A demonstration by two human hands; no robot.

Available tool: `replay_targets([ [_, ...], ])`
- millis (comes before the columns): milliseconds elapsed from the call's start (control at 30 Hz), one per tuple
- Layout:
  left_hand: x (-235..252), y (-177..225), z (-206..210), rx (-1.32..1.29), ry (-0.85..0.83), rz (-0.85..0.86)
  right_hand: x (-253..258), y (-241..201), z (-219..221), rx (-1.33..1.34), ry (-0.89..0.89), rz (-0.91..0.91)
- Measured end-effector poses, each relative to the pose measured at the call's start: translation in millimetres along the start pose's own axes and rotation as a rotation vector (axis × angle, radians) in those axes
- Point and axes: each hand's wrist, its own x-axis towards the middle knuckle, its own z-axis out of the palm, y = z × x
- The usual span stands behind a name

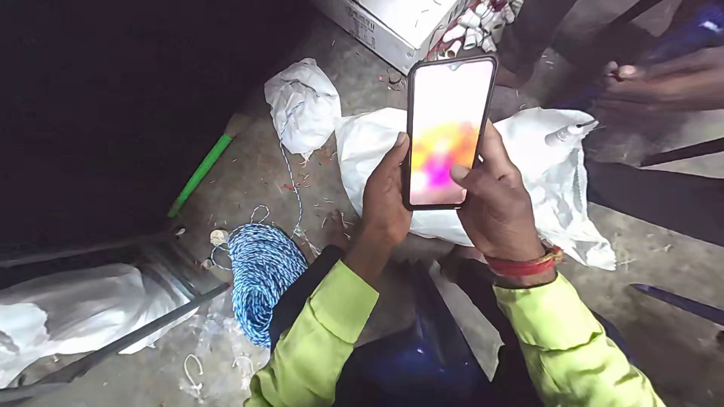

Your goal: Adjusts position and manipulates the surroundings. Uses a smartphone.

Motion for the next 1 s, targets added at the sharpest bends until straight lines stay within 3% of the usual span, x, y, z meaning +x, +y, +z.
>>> replay_targets([
  [300, 3, -10, 6, -0.046, -0.062, 0.018, -4, 1, -1, -0.247, 0.120, -0.020],
  [1000, 5, -9, -2, -0.014, -0.086, 0.024, -4, 1, -5, 0.013, 0.085, 0.002],
])
